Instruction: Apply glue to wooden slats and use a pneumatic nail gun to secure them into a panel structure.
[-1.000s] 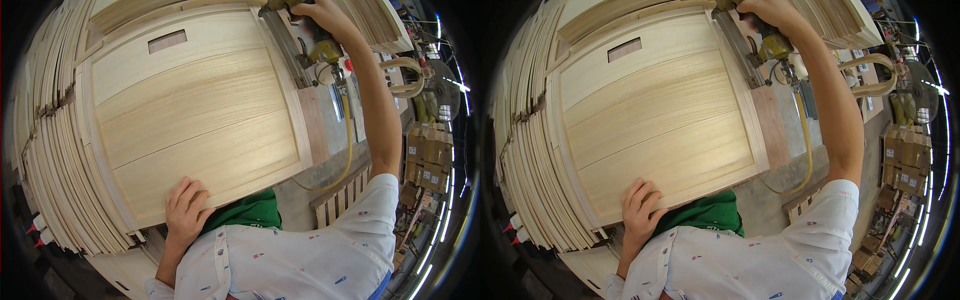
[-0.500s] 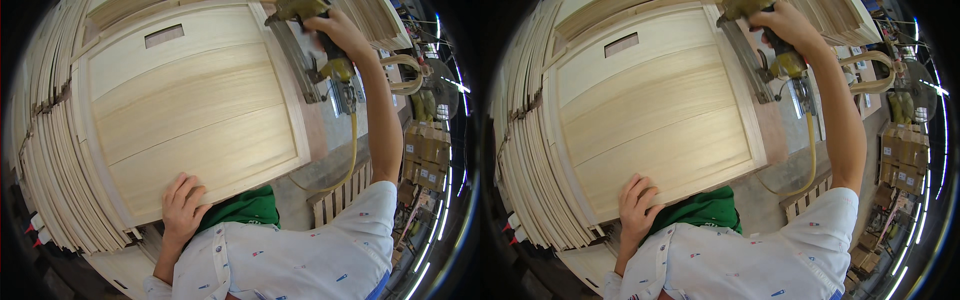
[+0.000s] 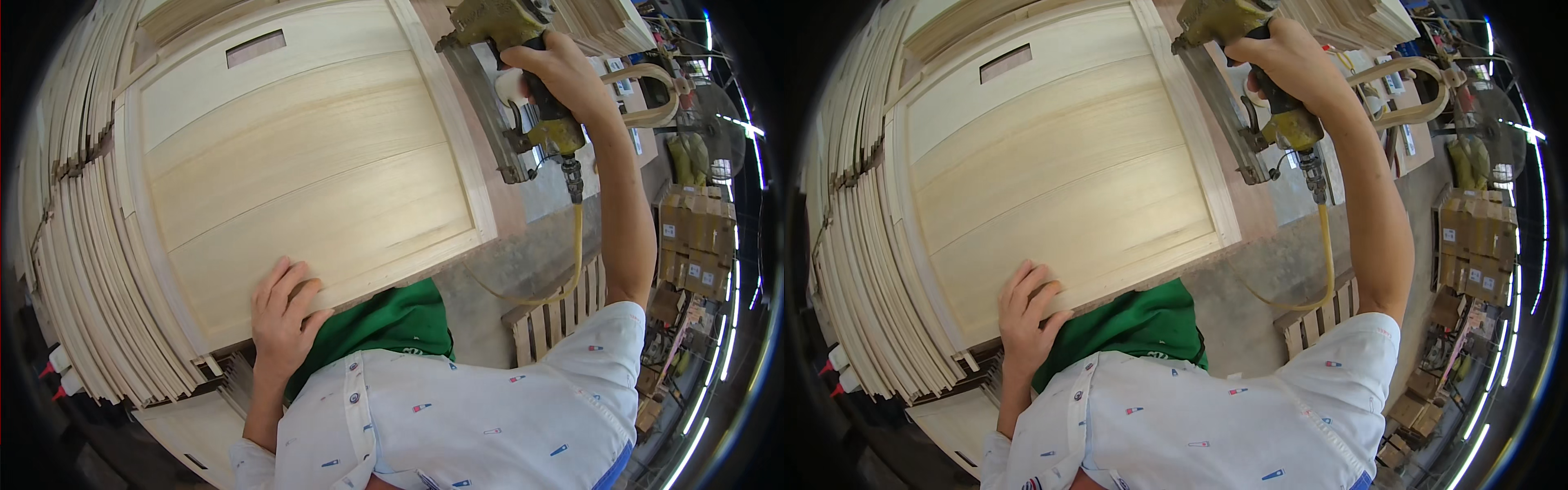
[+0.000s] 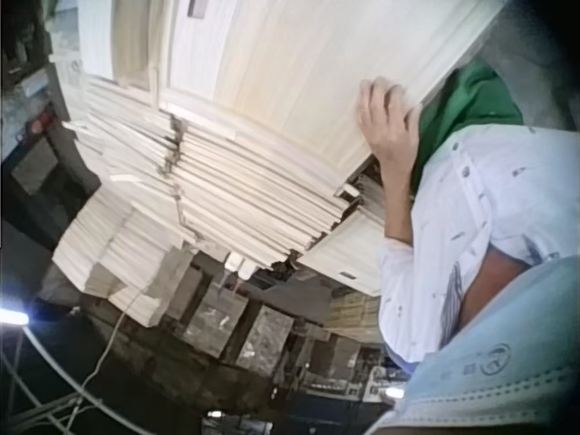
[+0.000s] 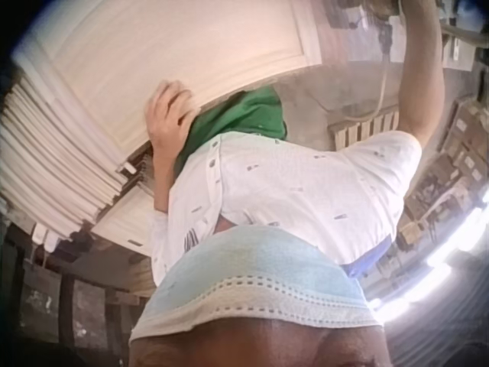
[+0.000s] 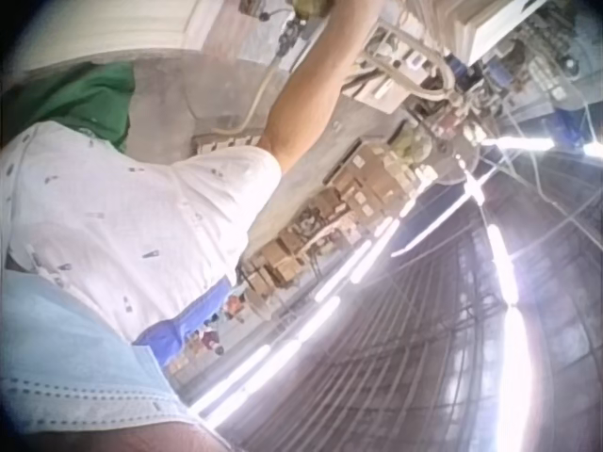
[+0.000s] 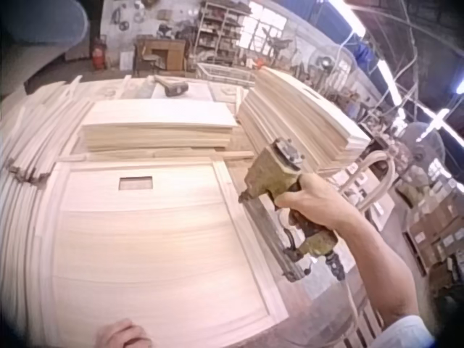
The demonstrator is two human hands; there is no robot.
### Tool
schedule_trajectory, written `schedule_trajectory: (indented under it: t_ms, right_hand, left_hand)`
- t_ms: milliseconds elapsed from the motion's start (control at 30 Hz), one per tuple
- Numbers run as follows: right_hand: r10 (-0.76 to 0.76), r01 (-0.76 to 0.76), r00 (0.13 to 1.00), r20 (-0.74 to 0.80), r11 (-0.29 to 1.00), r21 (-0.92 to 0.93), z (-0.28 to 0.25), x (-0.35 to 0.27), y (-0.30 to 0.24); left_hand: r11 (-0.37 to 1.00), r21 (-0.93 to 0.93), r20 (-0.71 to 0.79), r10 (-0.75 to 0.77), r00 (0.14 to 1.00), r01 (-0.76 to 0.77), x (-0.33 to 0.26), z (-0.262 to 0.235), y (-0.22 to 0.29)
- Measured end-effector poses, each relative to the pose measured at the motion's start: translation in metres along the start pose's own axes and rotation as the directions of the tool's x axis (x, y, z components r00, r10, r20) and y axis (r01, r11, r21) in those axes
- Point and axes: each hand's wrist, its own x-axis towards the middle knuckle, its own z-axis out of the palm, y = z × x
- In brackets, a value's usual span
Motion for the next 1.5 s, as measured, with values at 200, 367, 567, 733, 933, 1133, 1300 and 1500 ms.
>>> schedule_trajectory:
  t_ms: [200,367,567,733,933,1133,1300,1500]
  right_hand:
    - [0.007,-0.005,1.000,-0.021,0.995,0.097,0.010,-0.010,-0.001]
    - [-0.027,0.023,0.999,0.040,0.995,0.102,0.015,0.008,0.006]
    - [0.048,-0.049,0.998,0.029,0.998,0.028,0.013,-0.007,-0.002]
    - [0.022,-0.024,1.000,0.017,0.994,0.104,0.019,-0.034,0.016]
    - [0.071,-0.074,0.997,0.035,0.993,0.087,0.017,-0.067,0.014]
    - [0.128,-0.134,0.991,0.046,0.978,0.161,0.022,-0.093,0.029]
    - [0.216,-0.212,0.976,-0.020,0.969,0.126,0.020,-0.125,0.017]
    - [0.176,-0.178,0.984,0.030,0.970,0.164,0.022,-0.143,0.025]
  left_hand:
    - [1.000,0.022,-0.001,0.012,1.000,-0.012,0.001,-0.002,0.004]
    - [1.000,-0.003,-0.001,0.006,1.000,-0.006,0.000,-0.001,0.004]
    - [1.000,0.014,-0.007,0.004,1.000,-0.004,0.002,-0.001,0.004]
    - [1.000,-0.009,0.003,-0.010,1.000,0.010,0.002,-0.002,0.006]
    - [1.000,0.000,-0.013,0.007,1.000,-0.007,0.000,0.000,0.003]
    - [1.000,0.016,0.026,0.002,1.000,-0.002,0.002,-0.006,0.013]
    - [0.781,-0.607,-0.166,0.056,0.985,-0.147,0.021,-0.046,0.076]
    - [0.259,-0.900,-0.365,-0.006,0.931,-0.351,0.036,-0.088,0.155]
